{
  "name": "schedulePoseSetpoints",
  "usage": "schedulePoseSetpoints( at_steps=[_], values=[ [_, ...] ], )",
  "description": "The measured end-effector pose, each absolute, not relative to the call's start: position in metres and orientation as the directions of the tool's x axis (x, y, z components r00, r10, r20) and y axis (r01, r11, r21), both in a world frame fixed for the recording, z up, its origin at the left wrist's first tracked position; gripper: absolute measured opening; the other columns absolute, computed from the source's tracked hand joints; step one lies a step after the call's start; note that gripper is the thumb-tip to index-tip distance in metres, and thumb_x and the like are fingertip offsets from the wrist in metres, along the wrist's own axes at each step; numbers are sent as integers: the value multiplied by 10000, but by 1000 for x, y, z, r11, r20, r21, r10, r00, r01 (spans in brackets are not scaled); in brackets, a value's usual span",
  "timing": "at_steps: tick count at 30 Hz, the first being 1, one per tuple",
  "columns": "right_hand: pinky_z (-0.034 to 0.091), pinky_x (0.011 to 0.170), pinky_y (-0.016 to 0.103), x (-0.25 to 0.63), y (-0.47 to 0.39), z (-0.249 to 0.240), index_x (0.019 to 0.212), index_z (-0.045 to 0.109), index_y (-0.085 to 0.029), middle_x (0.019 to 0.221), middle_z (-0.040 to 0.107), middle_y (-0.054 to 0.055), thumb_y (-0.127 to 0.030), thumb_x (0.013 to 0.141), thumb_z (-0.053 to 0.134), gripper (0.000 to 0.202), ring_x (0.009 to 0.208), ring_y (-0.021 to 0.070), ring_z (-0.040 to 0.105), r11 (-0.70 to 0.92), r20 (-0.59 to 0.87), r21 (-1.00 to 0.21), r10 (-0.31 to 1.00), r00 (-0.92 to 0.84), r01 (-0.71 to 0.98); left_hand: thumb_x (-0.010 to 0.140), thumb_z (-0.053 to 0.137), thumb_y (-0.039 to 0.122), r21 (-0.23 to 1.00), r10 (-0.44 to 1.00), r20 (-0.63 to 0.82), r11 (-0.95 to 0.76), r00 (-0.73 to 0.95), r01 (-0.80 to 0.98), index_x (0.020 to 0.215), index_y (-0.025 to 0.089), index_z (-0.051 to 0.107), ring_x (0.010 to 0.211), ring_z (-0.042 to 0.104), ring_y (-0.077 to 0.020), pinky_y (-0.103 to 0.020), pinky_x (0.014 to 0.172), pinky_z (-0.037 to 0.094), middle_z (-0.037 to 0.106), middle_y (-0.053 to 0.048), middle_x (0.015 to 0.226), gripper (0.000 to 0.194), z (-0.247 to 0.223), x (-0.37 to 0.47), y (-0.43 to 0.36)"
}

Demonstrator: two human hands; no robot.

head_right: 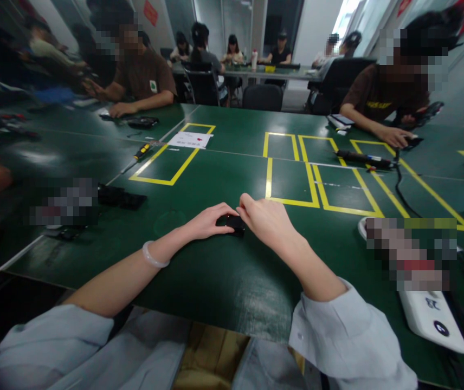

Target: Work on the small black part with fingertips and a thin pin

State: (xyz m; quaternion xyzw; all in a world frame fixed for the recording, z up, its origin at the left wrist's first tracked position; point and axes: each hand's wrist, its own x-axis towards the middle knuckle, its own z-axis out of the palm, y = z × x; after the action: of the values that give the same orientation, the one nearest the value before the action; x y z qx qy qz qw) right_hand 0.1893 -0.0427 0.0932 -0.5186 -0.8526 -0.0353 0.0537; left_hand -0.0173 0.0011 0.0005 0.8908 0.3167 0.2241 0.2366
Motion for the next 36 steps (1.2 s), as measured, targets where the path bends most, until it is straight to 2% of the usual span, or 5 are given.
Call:
schedulePoseSetpoints(
  at_steps=[7, 14, 22, 30, 36],
  values=[
    [229, 519, 252, 189, -44, 94, 1038, 525, -199, 733, 676, 23, -263, 932, 350, 215, 627, 158, 611, 486, 129, -38, 869, -478, 873, 837, 625, 346, 562, 668, 246, -688, 702, 458, 1143, 217, 569, 1005, 558, -204, -312, 859, 442, 575, -47, 1065, 337, 1, -17, 0],
    [224, 530, 255, 188, -45, 96, 970, 542, -198, 746, 680, 45, -347, 954, 326, 263, 662, 176, 622, 454, 110, -15, 886, -450, 891, 833, 627, 343, 560, 668, 255, -692, 700, 456, 1152, 224, 573, 1006, 555, -208, -321, 861, 440, 578, -50, 1062, 344, -3, -18, 2],
    [248, 540, 248, 189, -44, 93, 1079, 512, -194, 749, 678, 29, -270, 941, 332, 239, 643, 163, 613, 486, 121, -53, 870, -478, 872, 831, 626, 358, 576, 676, 232, -675, 700, 461, 1143, 224, 575, 1013, 556, -216, -333, 867, 440, 580, -54, 1067, 343, 1, -17, 1],
    [240, 539, 254, 189, -44, 93, 1001, 532, -200, 737, 672, 38, -344, 953, 322, 259, 654, 166, 610, 472, 113, -30, 878, -466, 881, 823, 632, 362, 584, 687, 229, -664, 690, 467, 1158, 235, 576, 1015, 557, -219, -340, 874, 440, 579, -54, 1072, 362, -2, -17, 2],
    [241, 532, 250, 188, -44, 93, 1084, 491, -196, 733, 667, 21, -272, 939, 320, 237, 615, 160, 595, 481, 127, -56, 873, -471, 875, 831, 625, 347, 577, 676, 244, -678, 696, 456, 1137, 223, 581, 1007, 557, -213, -326, 860, 441, 582, -54, 1060, 333, -1, -17, 1]
  ],
)
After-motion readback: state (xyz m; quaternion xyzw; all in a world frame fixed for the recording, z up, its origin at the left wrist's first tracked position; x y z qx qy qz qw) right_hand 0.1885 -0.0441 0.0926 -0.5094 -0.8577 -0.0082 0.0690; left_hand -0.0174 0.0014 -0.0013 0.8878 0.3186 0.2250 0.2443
